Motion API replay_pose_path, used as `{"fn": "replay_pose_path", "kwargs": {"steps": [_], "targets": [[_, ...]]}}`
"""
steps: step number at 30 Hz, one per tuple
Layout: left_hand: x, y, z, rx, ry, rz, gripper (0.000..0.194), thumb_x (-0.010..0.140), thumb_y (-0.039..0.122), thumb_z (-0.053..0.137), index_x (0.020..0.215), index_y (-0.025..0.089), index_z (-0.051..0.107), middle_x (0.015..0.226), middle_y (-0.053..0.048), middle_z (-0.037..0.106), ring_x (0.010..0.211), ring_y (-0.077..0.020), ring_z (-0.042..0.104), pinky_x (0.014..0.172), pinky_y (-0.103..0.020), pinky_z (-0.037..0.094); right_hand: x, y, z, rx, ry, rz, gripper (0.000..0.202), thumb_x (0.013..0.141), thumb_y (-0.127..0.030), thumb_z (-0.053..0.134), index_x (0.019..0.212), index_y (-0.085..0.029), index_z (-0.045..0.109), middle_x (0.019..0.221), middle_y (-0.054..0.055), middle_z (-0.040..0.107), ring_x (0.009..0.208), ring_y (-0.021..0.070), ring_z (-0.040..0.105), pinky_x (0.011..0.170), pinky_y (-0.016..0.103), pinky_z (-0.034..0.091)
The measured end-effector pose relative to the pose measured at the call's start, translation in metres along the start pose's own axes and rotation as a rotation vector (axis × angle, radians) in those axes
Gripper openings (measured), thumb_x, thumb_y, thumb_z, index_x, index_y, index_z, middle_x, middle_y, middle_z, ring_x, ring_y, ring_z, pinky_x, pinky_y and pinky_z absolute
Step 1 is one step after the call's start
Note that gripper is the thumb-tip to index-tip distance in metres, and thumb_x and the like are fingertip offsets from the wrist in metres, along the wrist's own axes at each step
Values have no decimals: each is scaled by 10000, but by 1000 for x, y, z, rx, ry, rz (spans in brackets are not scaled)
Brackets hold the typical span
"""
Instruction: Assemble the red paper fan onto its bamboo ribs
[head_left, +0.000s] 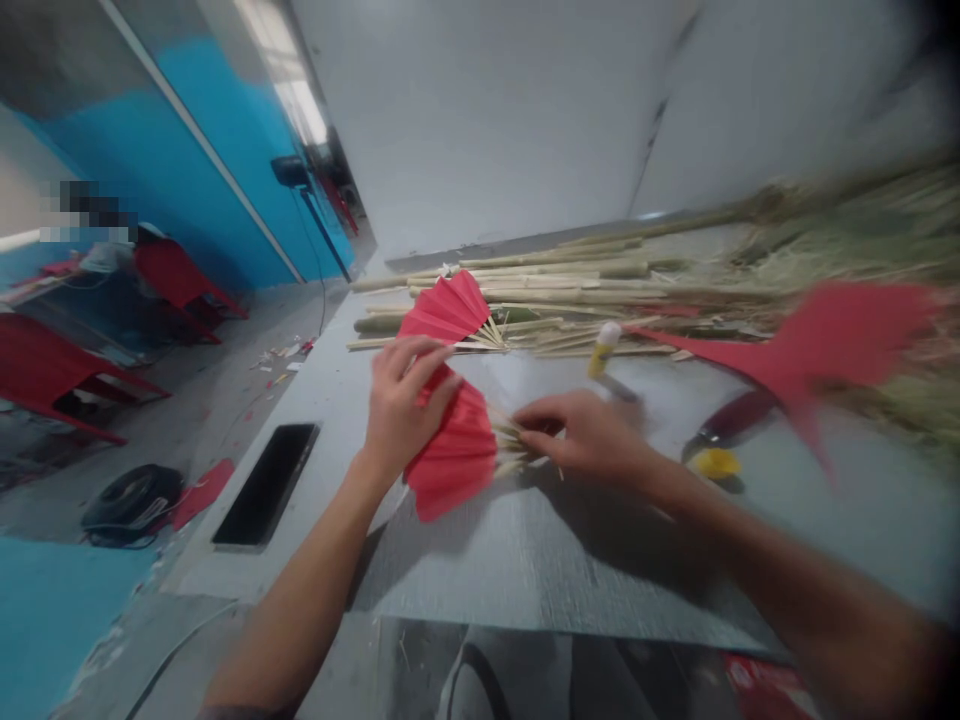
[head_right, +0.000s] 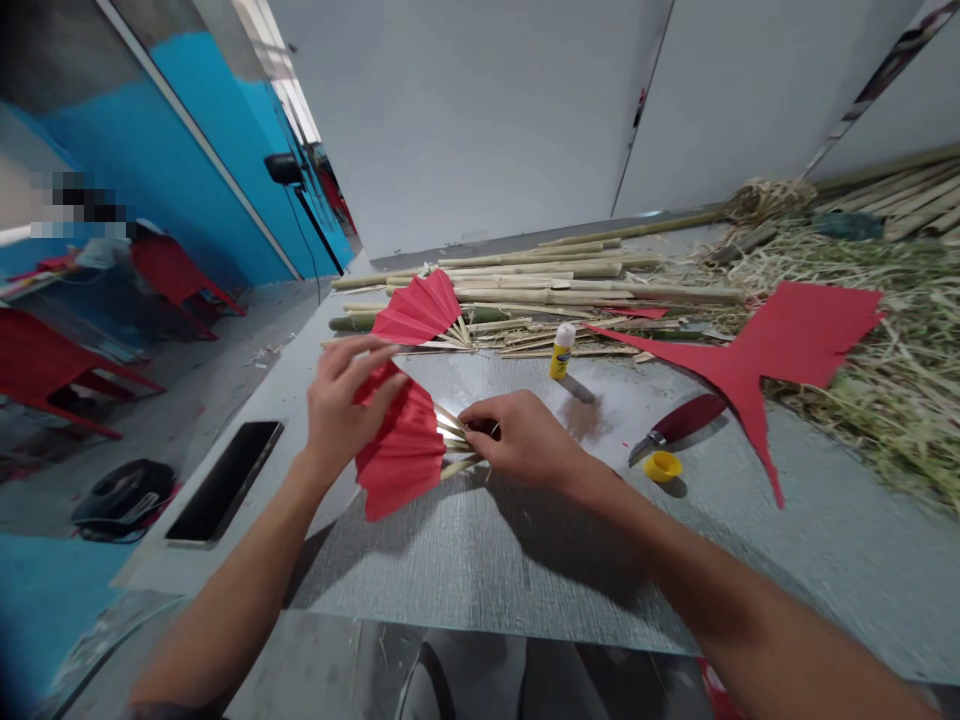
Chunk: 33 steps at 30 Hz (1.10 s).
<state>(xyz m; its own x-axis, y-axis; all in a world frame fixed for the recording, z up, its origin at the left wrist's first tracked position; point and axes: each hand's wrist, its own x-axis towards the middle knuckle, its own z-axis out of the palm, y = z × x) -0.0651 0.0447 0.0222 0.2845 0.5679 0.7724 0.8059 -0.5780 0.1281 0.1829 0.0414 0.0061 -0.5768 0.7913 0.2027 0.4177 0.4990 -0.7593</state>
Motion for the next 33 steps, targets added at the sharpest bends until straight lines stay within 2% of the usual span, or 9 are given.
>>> {"fn": "replay_pose_path", "kwargs": {"steps": [3, 6, 9, 11, 13, 16, 20, 27, 33], "targets": [[2, 0, -8, 67, 294, -204, 270, 905, 308, 662, 1155, 206, 670, 1182, -122, 677, 1175, -269, 597, 1023, -449, 445, -4, -1, 5, -229, 232, -109, 178, 869, -170, 595, 894, -196, 769, 773, 23, 736, 669, 143, 626, 612, 248, 384], [3, 4, -14, -6, 419, -434, 229, 915, 403, 635, 961, 183, 684, 966, -84, 694, 944, -220, 645, 849, -357, 510, -6, 0, 9, -488, 420, -254, 191, 886, -142, 589, 970, -176, 758, 804, 43, 729, 716, 163, 628, 634, 269, 383], [4, 12, -14, -409, 253, -668, 458, 950, 533, 529, 678, 178, 626, 637, -32, 618, 596, -155, 597, 586, -279, 477, -6, -2, 11, -736, 541, -369, 220, 899, -87, 555, 992, -141, 746, 808, 59, 721, 720, 177, 607, 643, 300, 372], [4, 20, -12, -715, 65, -784, 544, 937, 602, 504, 646, 161, 637, 607, -50, 636, 512, -153, 597, 486, -269, 448, -6, -6, 10, -842, 587, -421, 212, 918, -77, 543, 971, -130, 741, 796, 61, 717, 718, 179, 594, 650, 310, 367], [4, 27, -10, -883, -8, -855, 537, 891, 622, 569, 685, 137, 677, 664, -84, 696, 532, -181, 649, 470, -277, 478, -6, -9, 9, -888, 613, -468, 192, 930, -85, 550, 972, -123, 734, 808, 64, 720, 741, 183, 594, 669, 315, 372], [3, 32, -8, -977, 24, -881, 448, 844, 555, 676, 727, 125, 707, 706, -98, 739, 608, -224, 712, 518, -301, 545, -7, -12, 8, -887, 646, -502, 175, 926, -93, 567, 987, -129, 727, 838, 68, 727, 785, 193, 598, 712, 323, 393], [1, 29, -6, -1006, 60, -808, 333, 829, 460, 728, 789, 129, 745, 779, -96, 764, 698, -254, 747, 564, -325, 583, -8, -11, 9, -832, 615, -473, 217, 921, -95, 548, 1019, -166, 728, 886, 72, 737, 825, 200, 612, 757, 328, 420], [-3, 24, -4, -968, 49, -698, 285, 836, 412, 732, 821, 132, 782, 806, -104, 766, 762, -260, 747, 608, -338, 599, -7, -3, 9, -740, 601, -474, 280, 864, -51, 536, 1026, -171, 731, 905, 72, 741, 811, 196, 634, 728, 315, 428], [-4, 24, -3, -981, 37, -693, 263, 830, 399, 741, 824, 139, 778, 810, -95, 771, 771, -252, 748, 600, -323, 603, -7, -6, 8, -769, 609, -484, 261, 862, -45, 546, 1002, -154, 737, 882, 69, 742, 780, 193, 627, 718, 309, 427]]}}
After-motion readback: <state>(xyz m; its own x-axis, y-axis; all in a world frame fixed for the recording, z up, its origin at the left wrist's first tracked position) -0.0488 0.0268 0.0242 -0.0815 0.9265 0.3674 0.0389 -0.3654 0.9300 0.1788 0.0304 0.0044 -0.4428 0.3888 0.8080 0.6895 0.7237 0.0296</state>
